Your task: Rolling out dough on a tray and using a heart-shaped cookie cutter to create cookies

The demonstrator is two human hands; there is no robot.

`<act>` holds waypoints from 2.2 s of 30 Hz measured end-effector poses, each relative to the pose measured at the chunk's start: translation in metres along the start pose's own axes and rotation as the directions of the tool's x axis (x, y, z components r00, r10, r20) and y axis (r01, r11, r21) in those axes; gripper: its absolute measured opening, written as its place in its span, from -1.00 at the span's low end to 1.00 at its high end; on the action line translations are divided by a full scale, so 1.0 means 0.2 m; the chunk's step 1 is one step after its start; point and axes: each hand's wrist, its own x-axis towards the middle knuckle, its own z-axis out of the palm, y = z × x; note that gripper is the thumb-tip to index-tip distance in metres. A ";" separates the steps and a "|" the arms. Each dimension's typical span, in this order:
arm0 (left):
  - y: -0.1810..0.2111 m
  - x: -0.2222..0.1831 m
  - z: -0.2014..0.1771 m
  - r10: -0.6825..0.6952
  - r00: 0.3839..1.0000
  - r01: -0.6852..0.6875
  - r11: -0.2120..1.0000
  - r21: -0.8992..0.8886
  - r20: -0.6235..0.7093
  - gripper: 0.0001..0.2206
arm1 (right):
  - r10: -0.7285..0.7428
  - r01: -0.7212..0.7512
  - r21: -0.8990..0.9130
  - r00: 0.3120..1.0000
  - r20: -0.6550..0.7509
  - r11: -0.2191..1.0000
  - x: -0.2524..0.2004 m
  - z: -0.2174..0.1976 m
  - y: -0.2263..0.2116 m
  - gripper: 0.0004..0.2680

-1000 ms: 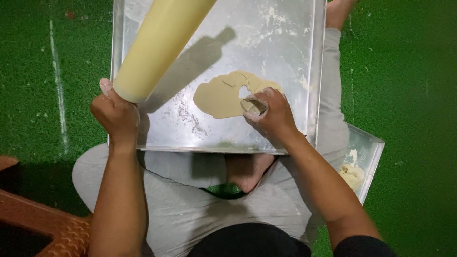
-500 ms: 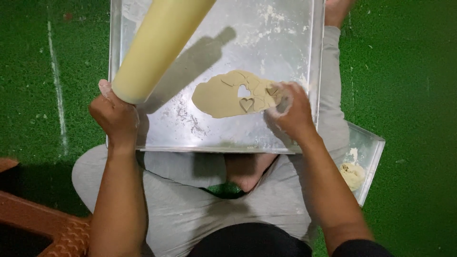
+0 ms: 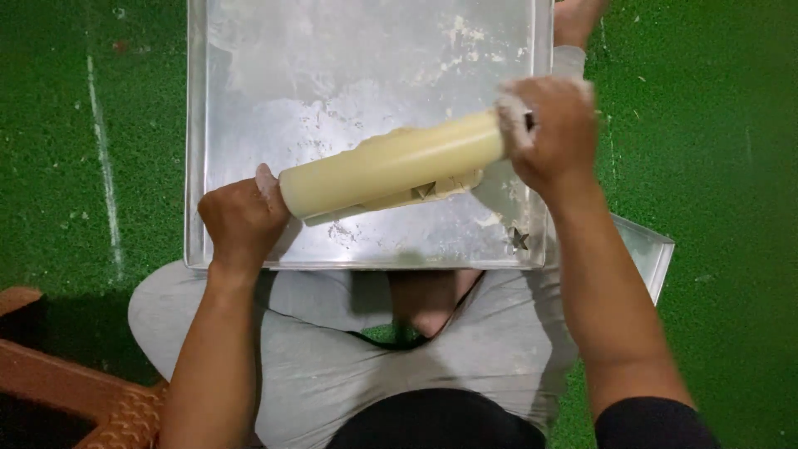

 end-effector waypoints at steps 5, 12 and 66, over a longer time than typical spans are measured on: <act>0.01 0.04 -0.08 -0.031 0.987 0.040 0.998 -0.058 0.156 -0.48 | 0.131 -0.136 -0.015 0.911 0.391 0.991 -0.06 0.08 0.03 -0.66; 0.04 0.04 -0.07 0.015 0.982 -0.009 0.999 -0.034 0.188 -0.50 | 0.214 -0.271 0.087 0.888 0.406 0.959 -0.20 0.21 0.10 -0.67; 0.00 0.03 0.00 0.176 0.970 -0.199 0.971 0.132 0.168 -0.52 | 0.032 -0.033 0.037 0.999 0.031 0.999 -0.31 0.36 0.05 -0.70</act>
